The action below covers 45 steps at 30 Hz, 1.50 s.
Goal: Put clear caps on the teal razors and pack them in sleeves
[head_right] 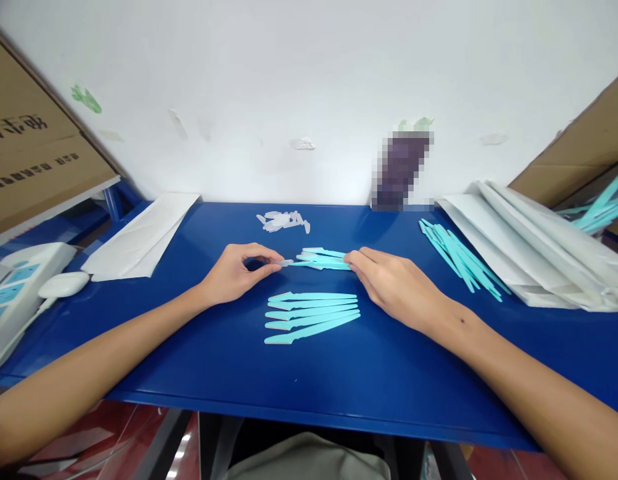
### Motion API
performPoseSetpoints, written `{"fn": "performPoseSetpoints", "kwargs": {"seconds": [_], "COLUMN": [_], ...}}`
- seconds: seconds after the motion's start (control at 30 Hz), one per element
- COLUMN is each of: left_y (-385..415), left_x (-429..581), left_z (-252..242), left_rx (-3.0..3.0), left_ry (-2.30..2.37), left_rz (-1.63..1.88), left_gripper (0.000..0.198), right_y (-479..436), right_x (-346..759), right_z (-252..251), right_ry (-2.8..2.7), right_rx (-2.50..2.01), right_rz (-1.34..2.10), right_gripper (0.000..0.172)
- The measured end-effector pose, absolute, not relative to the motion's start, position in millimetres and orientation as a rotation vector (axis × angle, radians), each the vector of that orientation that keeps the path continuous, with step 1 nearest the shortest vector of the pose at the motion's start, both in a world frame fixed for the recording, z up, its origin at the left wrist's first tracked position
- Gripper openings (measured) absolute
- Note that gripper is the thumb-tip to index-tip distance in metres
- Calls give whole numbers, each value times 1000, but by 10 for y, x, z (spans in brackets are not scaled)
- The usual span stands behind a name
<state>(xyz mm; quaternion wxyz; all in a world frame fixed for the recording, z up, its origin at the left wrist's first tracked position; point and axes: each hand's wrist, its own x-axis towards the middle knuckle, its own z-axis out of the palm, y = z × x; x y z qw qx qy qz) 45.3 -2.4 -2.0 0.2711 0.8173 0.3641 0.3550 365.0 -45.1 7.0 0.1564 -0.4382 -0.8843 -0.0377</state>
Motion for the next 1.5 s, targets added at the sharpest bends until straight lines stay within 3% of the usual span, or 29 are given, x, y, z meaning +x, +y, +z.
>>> {"fn": "performPoseSetpoints", "kwargs": {"seconds": [0.33,0.63,0.8,0.93,1.13,1.5], "left_y": [-94,248,269,266,243,213], "left_x": [603,300,300,310,312,305], "left_z": [-28,-94,-82,-80,-123,-86], "left_rx": [2350,2679,2651,2690,2839,2923], "left_ry": [899,1404,1381,1333,1255,1175], "left_rz": [994,523,275,301,558,462], "left_gripper": [17,52,65,60,34,35], "right_y": [-536,-491,-546,-604,-589,-534], "right_x": [3480,3557,3543,3510,3524,3546], "right_z": [96,85,188,249,168,150], "right_ry": [-2469,-2430,-2372,-2484,-2682,-2676], "right_rx": [-1214,-1327,-1290,-1210,-1141,-1135], "right_rz": [-78,-119,-134,-68,124,423], "right_gripper": [27,31,30,31,26,30]}}
